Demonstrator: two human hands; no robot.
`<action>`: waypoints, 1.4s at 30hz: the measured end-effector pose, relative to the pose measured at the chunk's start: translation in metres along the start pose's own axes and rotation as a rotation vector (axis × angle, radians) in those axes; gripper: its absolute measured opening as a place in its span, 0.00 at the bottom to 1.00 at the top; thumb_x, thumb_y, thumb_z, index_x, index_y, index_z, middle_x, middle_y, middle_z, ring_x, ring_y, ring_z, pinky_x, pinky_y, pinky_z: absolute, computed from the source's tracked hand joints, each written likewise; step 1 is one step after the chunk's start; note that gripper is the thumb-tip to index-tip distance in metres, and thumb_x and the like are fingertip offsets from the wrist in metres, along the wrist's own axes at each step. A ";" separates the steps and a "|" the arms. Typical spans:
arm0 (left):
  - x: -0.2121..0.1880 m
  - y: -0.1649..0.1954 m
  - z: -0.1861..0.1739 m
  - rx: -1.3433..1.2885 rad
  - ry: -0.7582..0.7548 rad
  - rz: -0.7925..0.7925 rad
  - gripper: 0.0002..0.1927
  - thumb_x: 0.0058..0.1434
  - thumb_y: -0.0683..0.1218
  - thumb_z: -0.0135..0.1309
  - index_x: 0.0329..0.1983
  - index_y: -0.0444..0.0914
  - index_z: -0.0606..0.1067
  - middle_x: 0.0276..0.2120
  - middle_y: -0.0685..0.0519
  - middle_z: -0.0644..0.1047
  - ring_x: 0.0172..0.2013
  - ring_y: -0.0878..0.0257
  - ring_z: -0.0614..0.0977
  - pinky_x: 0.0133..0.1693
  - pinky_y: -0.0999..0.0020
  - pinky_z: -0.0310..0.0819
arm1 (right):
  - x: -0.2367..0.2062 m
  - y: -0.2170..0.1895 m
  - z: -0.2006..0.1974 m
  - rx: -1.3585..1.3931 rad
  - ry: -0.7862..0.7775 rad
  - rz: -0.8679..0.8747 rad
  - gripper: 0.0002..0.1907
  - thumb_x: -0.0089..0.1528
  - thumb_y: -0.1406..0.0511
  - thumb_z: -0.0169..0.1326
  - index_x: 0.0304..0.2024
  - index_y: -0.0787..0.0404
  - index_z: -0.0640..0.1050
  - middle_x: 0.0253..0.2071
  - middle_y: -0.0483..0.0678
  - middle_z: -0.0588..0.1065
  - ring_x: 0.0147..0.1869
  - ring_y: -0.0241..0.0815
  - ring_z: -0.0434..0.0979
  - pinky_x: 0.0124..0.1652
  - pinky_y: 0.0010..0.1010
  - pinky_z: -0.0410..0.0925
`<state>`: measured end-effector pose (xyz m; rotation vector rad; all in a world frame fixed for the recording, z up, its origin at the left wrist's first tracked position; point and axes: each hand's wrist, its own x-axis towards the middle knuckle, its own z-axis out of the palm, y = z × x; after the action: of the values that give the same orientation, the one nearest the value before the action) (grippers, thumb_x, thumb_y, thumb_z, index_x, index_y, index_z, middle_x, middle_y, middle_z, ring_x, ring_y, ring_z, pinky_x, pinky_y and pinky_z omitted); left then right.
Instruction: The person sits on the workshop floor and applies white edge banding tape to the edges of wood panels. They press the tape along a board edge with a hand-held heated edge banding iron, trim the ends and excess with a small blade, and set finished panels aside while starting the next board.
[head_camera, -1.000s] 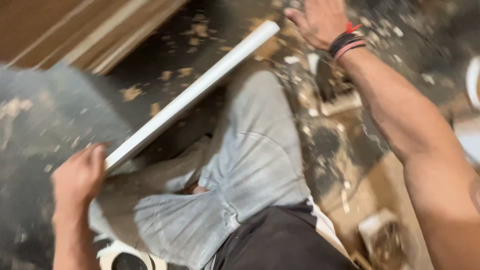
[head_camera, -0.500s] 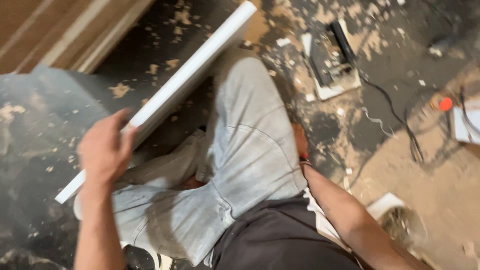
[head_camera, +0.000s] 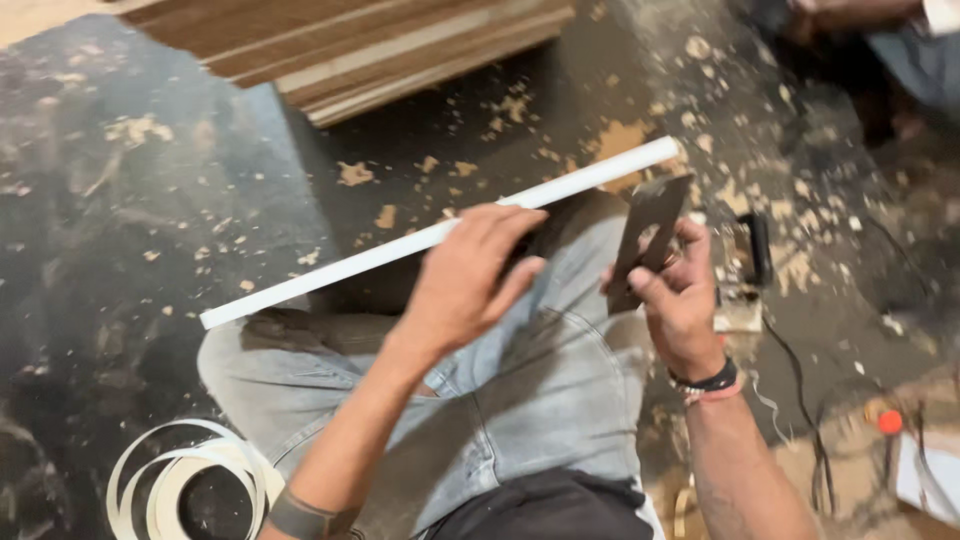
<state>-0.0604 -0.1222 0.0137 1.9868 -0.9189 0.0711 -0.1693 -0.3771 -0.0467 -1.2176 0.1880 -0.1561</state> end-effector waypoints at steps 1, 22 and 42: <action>0.002 0.003 0.000 -0.076 0.027 -0.020 0.24 0.67 0.48 0.59 0.64 0.36 0.70 0.57 0.43 0.76 0.57 0.45 0.78 0.58 0.56 0.71 | 0.006 -0.002 0.017 -0.040 -0.043 0.003 0.33 0.64 0.72 0.59 0.67 0.58 0.57 0.47 0.52 0.75 0.46 0.46 0.82 0.47 0.39 0.77; 0.005 0.002 -0.025 -0.712 -0.026 -0.219 0.15 0.79 0.42 0.46 0.66 0.40 0.72 0.54 0.52 0.82 0.52 0.60 0.85 0.56 0.69 0.78 | 0.027 0.005 0.037 -0.590 -0.156 -0.256 0.29 0.63 0.72 0.56 0.66 0.63 0.65 0.56 0.49 0.72 0.52 0.38 0.75 0.53 0.29 0.70; 0.090 -0.094 0.014 0.626 -0.818 0.121 0.18 0.64 0.44 0.47 0.56 0.51 0.74 0.34 0.49 0.83 0.38 0.47 0.84 0.34 0.52 0.78 | 0.120 0.083 -0.062 -0.192 0.143 -0.044 0.26 0.73 0.41 0.35 0.61 0.49 0.67 0.58 0.40 0.67 0.63 0.37 0.69 0.60 0.44 0.75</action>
<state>0.0591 -0.1558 -0.0268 2.5833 -1.6898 -0.4751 -0.0654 -0.4319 -0.1525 -1.4030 0.3059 -0.2688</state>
